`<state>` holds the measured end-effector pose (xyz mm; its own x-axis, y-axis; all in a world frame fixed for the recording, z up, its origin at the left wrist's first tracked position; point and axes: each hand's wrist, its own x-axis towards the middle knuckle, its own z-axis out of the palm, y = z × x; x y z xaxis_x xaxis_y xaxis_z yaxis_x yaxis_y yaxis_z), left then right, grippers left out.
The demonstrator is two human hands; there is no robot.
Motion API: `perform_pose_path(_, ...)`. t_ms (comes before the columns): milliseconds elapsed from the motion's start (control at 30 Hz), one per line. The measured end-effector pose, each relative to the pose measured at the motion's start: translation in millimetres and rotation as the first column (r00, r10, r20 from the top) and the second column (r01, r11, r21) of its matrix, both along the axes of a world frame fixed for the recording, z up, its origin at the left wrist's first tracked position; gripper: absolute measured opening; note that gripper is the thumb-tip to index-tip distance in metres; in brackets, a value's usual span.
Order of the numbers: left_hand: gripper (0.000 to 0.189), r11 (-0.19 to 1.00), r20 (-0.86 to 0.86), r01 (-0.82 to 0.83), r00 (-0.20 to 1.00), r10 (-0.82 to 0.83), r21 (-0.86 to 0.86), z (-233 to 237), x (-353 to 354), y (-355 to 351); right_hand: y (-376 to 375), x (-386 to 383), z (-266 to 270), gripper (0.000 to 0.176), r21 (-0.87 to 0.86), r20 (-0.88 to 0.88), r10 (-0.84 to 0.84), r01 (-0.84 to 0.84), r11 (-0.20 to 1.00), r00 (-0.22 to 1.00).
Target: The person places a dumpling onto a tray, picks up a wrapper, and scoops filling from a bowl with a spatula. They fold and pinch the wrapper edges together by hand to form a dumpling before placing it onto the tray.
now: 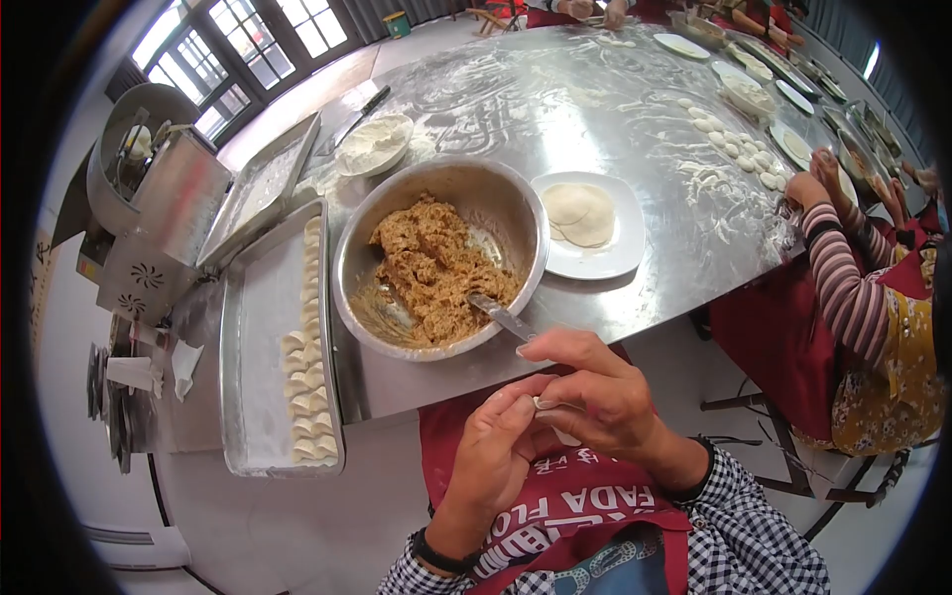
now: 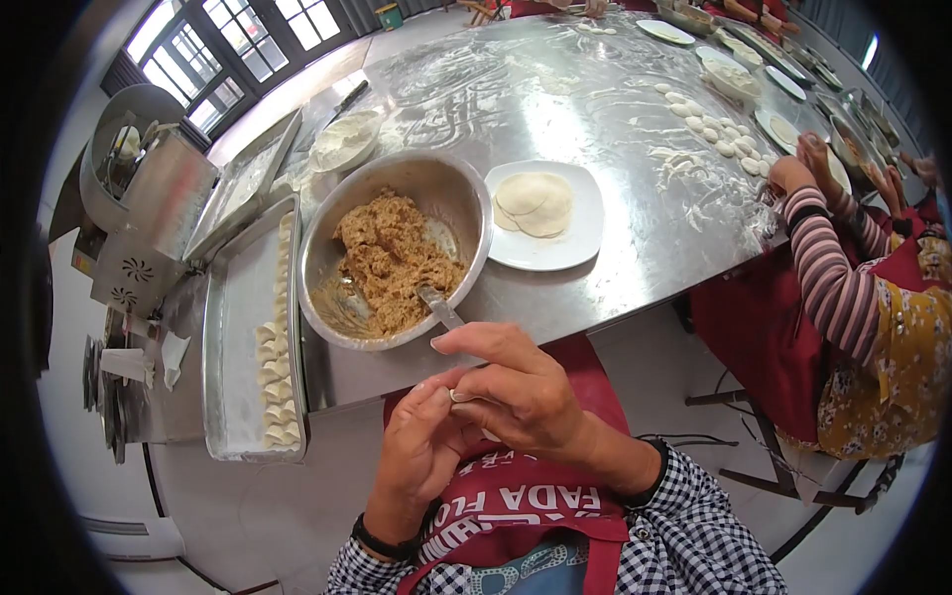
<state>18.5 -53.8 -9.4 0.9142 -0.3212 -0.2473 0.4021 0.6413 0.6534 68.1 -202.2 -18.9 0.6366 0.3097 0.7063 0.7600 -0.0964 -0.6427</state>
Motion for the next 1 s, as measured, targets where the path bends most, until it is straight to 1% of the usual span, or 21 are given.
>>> perform_pose_path(67, 0.035, 1.000, -0.009, 0.002, 1.000, -0.002, 0.000, 0, 1, 1, -1, 0, 2, 0.018, 0.006, -0.032, 0.063, -0.063, 0.998, 0.998)
perform_pose_path(100, 0.034, 1.000, -0.018, 0.004, 1.000, -0.004, 0.000, 0, 1, 1, -1, -1, 2, 0.018, 0.006, -0.033, 0.064, -0.063, 0.998, 0.997)
perform_pose_path(167, 0.035, 1.000, -0.006, 0.020, 1.000, -0.019, 0.021, -1, 1, 3, -2, -5, 2, 0.024, 0.124, -0.256, 0.117, -0.087, 0.988, 0.960)
perform_pose_path(200, 0.036, 0.998, 0.007, 0.037, 0.999, -0.037, 0.042, -1, 1, 3, -3, -4, 3, 0.024, 0.124, -0.257, 0.116, -0.087, 0.989, 0.959)
perform_pose_path(233, 0.036, 0.998, 0.006, 0.039, 0.999, -0.039, 0.042, 0, 0, 2, -4, -1, 5, 0.027, 0.070, -0.224, 0.153, -0.140, 0.988, 0.963)
perform_pose_path(267, 0.039, 0.996, 0.013, 0.025, 1.000, -0.026, 0.082, 2, 0, 1, -5, 1, 5, 0.030, 0.015, -0.193, 0.191, -0.192, 0.981, 0.962)
perform_pose_path(300, 0.043, 0.993, 0.021, 0.010, 1.000, -0.013, 0.122, 4, -1, 0, -6, 2, 5, 0.030, 0.015, -0.193, 0.191, -0.191, 0.981, 0.962)
perform_pose_path(333, 0.043, 0.993, 0.021, 0.010, 1.000, -0.012, 0.121, 2, -1, 1, -7, 3, 3, 0.031, 0.015, -0.186, 0.220, -0.221, 0.975, 0.958)
perform_pose_path(367, 0.048, 0.993, 0.005, 0.026, 1.000, -0.027, 0.116, -2, 0, 2, -7, 4, 2, 0.032, 0.016, -0.179, 0.250, -0.252, 0.968, 0.951)
perform_pose_path(400, 0.052, 0.993, -0.011, 0.043, 0.999, -0.042, 0.109, -4, 0, 2, -8, 3, 2, 0.032, 0.016, -0.180, 0.251, -0.253, 0.967, 0.951)
perform_pose_path(500, 0.056, 0.992, -0.004, 0.062, 0.998, -0.062, 0.112, -2, 0, 3, -8, 1, 1, 0.031, 0.004, -0.214, 0.221, -0.225, 0.974, 0.952)
perform_pose_path(567, 0.054, 0.993, 0.000, 0.060, 0.998, -0.060, 0.098, -5, 0, 5, -8, 1, 2, 0.024, 0.008, -0.195, 0.194, -0.196, 0.981, 0.962)
perform_pose_path(600, 0.051, 0.995, 0.005, 0.057, 0.998, -0.057, 0.083, -6, -1, 5, -8, 0, 1, 0.024, 0.008, -0.195, 0.193, -0.195, 0.981, 0.962)
perform_pose_path(667, 0.052, 0.995, 0.009, 0.058, 0.998, -0.059, 0.087, -4, -1, 4, -8, 0, -1, 0.017, 0.025, -0.179, 0.177, -0.175, 0.984, 0.968)
perform_pose_path(767, 0.052, 0.994, 0.024, 0.045, 0.999, -0.048, 0.100, 2, -2, 1, -6, -5, 1, 0.013, 0.033, -0.197, 0.153, -0.150, 0.988, 0.968)
perform_pose_path(933, 0.050, 0.997, 0.035, 0.005, 0.999, -0.008, 0.077, 1, -5, 1, -6, -5, -1, 0.015, 0.078, -0.192, 0.161, -0.148, 0.986, 0.968)
perform_pose_path(1000, 0.054, 0.992, 0.061, 0.032, 0.997, -0.040, 0.125, 2, -4, 3, -5, -7, 1, 0.016, 0.080, -0.185, 0.150, -0.137, 0.987, 0.971)
